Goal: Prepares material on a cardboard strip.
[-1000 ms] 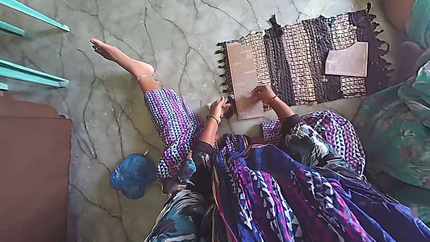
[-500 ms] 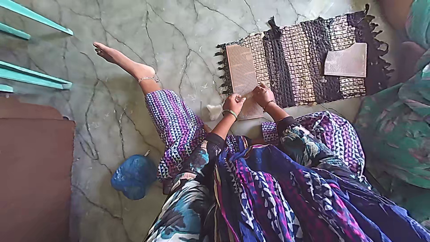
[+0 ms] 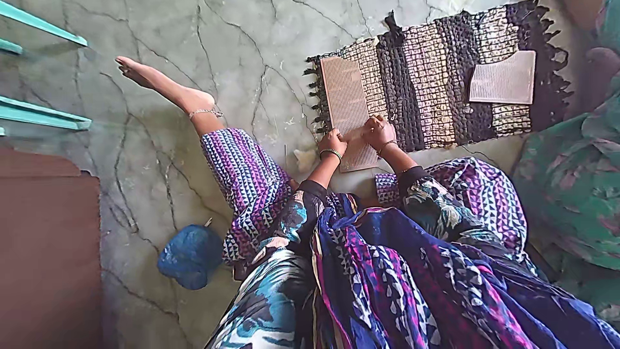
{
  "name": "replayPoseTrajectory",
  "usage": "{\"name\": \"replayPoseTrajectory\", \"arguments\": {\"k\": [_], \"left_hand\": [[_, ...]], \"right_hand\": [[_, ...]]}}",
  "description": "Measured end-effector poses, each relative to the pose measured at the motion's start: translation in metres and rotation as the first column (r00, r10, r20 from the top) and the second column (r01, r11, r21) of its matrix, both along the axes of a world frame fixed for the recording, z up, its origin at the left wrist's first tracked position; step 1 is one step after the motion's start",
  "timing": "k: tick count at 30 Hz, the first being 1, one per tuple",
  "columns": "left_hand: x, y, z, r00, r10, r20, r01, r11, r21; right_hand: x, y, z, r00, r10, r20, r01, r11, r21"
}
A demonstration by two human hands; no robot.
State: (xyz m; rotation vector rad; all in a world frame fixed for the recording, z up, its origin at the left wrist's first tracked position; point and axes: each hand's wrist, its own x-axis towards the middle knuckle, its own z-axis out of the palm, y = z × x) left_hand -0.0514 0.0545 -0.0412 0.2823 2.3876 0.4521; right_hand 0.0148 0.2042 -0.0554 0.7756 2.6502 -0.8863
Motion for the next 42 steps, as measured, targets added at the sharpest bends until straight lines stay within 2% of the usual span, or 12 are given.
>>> {"name": "replayPoseTrajectory", "arguments": {"k": [3,6,9,11,15,20,23,26,28,30,37,42], "left_hand": [[0.002,-0.005,-0.001,1.000,0.011,-0.016,-0.010,0.998,0.067],[0.018,-0.019,0.000,0.994,0.031,-0.100,-0.001,0.957,0.290],[0.041,-0.041,0.007,0.970,-0.023,-0.243,0.131,0.889,0.439],[0.041,-0.038,-0.004,0.957,-0.028,-0.288,0.164,0.873,0.459],[0.034,-0.020,-0.011,0.975,-0.021,-0.221,0.091,0.946,0.312],[0.029,-0.020,-0.016,0.980,-0.056,-0.192,0.090,0.980,0.175],[0.033,-0.017,-0.010,0.985,-0.076,-0.157,0.094,0.989,0.115],[0.030,-0.013,0.012,0.992,-0.095,-0.085,0.099,0.994,0.046],[0.028,-0.009,0.019,0.989,-0.081,-0.123,0.092,0.992,0.087],[0.030,-0.010,0.016,0.987,-0.078,-0.140,0.095,0.989,0.117],[0.024,-0.028,0.015,0.987,-0.160,-0.027,0.162,0.985,0.067],[0.031,-0.048,0.009,0.982,-0.185,-0.035,0.188,0.976,0.109]], "right_hand": [[0.000,-0.001,-0.001,1.000,0.000,-0.003,0.000,1.000,0.011],[0.001,0.000,-0.003,1.000,0.000,-0.009,0.001,1.000,0.018],[0.001,0.000,-0.004,1.000,-0.010,-0.008,0.010,1.000,0.013],[0.002,-0.001,-0.004,1.000,-0.012,-0.017,0.012,1.000,0.007],[0.004,-0.002,-0.003,0.999,-0.013,-0.044,0.014,1.000,0.017],[0.003,-0.001,-0.003,0.999,0.000,-0.034,0.001,0.999,0.042],[0.011,-0.008,0.000,0.986,0.114,-0.119,-0.101,0.988,0.114],[0.017,-0.029,0.011,0.959,0.273,-0.076,-0.266,0.960,0.091],[0.019,-0.040,-0.005,0.930,0.359,-0.075,-0.353,0.933,0.073],[0.027,-0.050,-0.016,0.925,0.380,-0.014,-0.377,0.921,0.098],[0.063,-0.067,0.013,0.904,0.380,0.194,-0.386,0.923,-0.009],[0.070,-0.075,0.045,0.883,0.397,0.250,-0.407,0.913,-0.012]]}}
